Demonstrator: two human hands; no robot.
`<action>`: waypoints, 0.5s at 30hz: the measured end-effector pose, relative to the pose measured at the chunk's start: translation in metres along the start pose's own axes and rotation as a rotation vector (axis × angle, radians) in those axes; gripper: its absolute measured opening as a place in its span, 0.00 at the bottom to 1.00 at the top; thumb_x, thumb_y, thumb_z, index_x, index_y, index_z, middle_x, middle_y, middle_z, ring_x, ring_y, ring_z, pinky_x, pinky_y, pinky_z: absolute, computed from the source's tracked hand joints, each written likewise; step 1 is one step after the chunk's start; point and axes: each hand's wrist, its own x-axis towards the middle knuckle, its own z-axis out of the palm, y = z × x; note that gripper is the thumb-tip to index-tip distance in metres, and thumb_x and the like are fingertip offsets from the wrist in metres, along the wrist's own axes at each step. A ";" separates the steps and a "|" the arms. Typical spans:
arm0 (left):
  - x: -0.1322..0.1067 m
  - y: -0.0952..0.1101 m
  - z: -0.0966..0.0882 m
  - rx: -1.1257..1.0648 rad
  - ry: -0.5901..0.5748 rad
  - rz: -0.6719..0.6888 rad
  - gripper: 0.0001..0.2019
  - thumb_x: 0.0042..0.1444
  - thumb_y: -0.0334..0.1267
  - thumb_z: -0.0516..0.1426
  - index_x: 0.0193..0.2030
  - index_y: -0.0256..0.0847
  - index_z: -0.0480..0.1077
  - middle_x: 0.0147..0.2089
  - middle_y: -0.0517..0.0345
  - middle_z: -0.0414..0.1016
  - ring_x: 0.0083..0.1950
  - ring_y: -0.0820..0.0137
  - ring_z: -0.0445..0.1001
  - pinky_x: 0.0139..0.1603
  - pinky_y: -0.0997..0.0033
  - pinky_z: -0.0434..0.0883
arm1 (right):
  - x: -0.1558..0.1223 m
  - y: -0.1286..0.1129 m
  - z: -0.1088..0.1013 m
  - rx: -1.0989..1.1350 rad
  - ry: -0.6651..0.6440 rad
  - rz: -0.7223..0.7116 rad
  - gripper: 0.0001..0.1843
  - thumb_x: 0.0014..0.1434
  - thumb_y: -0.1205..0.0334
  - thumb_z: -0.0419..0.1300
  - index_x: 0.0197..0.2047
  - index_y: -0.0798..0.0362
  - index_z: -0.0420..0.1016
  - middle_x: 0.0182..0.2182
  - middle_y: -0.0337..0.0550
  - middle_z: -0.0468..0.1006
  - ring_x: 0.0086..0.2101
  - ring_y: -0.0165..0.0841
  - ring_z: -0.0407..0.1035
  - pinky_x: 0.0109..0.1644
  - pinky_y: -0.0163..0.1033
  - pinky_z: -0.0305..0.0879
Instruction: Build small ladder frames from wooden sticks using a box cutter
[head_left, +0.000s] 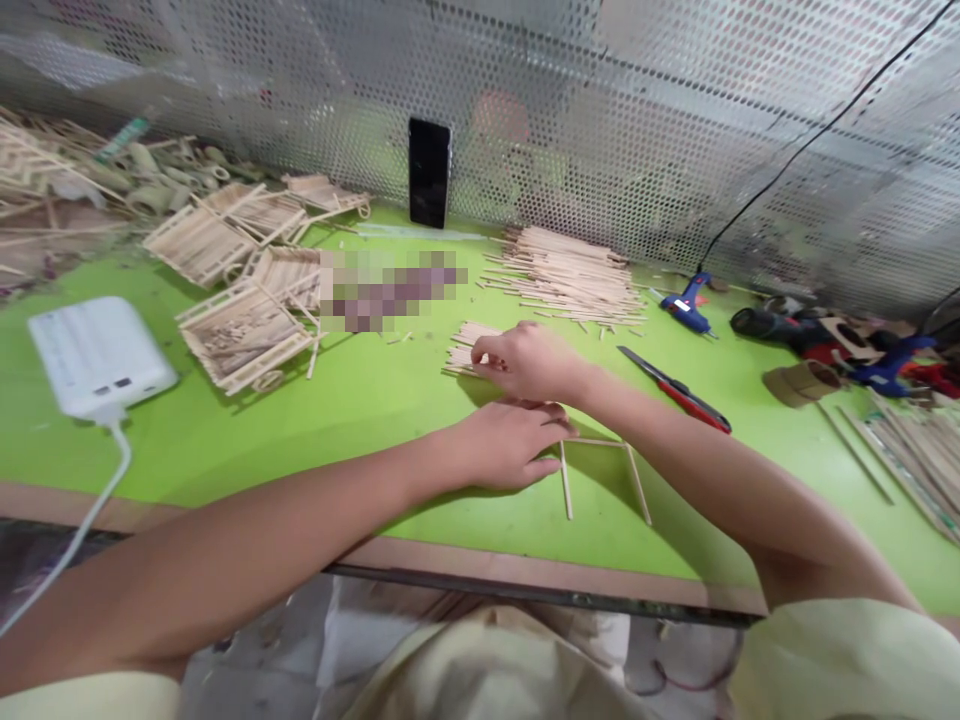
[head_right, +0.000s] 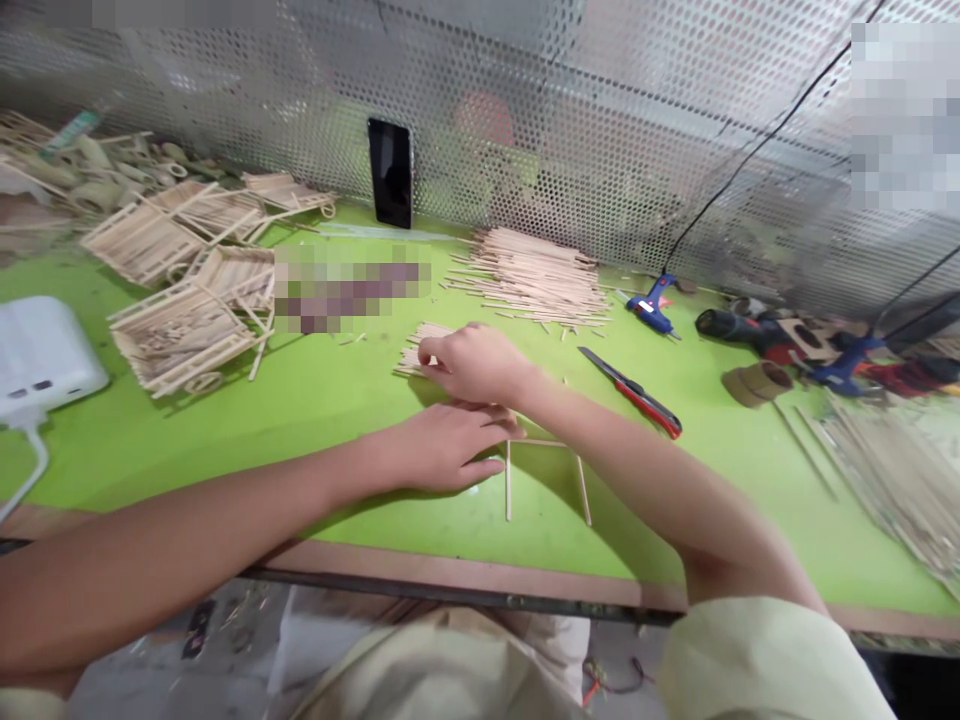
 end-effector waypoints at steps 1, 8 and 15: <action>0.000 0.000 0.000 -0.004 -0.003 -0.003 0.20 0.74 0.43 0.58 0.68 0.39 0.74 0.68 0.46 0.79 0.67 0.53 0.78 0.70 0.53 0.73 | 0.000 0.000 0.001 -0.018 -0.009 0.009 0.15 0.77 0.54 0.56 0.54 0.46 0.84 0.39 0.42 0.89 0.36 0.40 0.78 0.40 0.42 0.63; -0.002 0.000 0.000 0.003 -0.023 -0.019 0.20 0.75 0.44 0.58 0.69 0.41 0.74 0.68 0.48 0.78 0.66 0.54 0.78 0.67 0.56 0.73 | 0.003 -0.003 0.006 -0.065 0.006 -0.019 0.18 0.77 0.53 0.54 0.50 0.48 0.85 0.32 0.42 0.87 0.30 0.37 0.74 0.49 0.45 0.67; -0.001 -0.001 0.000 0.015 -0.020 -0.012 0.20 0.75 0.45 0.58 0.68 0.41 0.74 0.68 0.48 0.78 0.65 0.55 0.79 0.66 0.57 0.73 | 0.005 -0.006 0.001 -0.085 -0.019 -0.081 0.17 0.76 0.54 0.56 0.42 0.50 0.84 0.33 0.42 0.86 0.30 0.36 0.72 0.50 0.46 0.65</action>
